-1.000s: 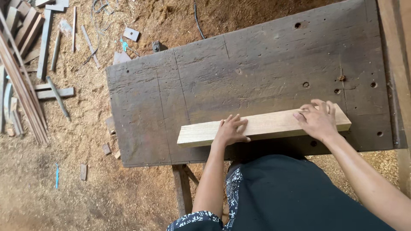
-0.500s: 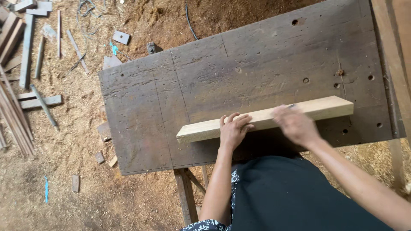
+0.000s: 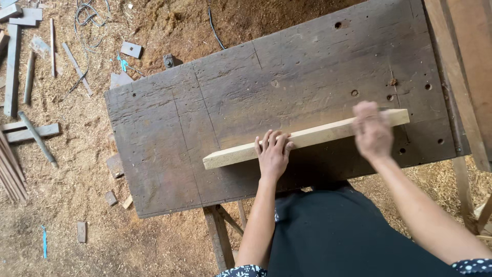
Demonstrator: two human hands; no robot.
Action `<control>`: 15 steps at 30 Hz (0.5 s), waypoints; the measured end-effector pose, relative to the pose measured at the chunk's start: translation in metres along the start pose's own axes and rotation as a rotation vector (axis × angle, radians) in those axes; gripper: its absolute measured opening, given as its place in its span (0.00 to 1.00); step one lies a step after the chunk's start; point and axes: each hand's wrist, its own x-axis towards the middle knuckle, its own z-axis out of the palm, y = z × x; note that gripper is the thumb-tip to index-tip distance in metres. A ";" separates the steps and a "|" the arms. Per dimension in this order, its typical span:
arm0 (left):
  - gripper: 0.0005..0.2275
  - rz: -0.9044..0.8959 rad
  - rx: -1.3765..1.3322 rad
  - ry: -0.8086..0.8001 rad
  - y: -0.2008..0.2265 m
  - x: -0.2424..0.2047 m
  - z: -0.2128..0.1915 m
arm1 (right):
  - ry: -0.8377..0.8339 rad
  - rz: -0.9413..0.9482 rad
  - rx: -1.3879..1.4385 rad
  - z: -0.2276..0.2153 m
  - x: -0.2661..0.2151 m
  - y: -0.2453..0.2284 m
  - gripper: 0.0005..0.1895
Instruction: The person sands a piece of wood with a piece of sandpaper while holding the wood on a workbench.
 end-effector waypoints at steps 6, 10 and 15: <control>0.14 -0.037 -0.016 -0.068 0.006 0.008 -0.007 | 0.110 -0.109 -0.038 0.045 -0.023 -0.038 0.25; 0.13 -0.050 -0.044 -0.074 0.005 0.006 -0.011 | 0.034 -0.353 -0.042 0.028 -0.029 -0.035 0.28; 0.14 -0.032 -0.056 -0.052 0.006 0.007 -0.009 | 0.140 0.001 0.033 -0.013 -0.017 0.017 0.28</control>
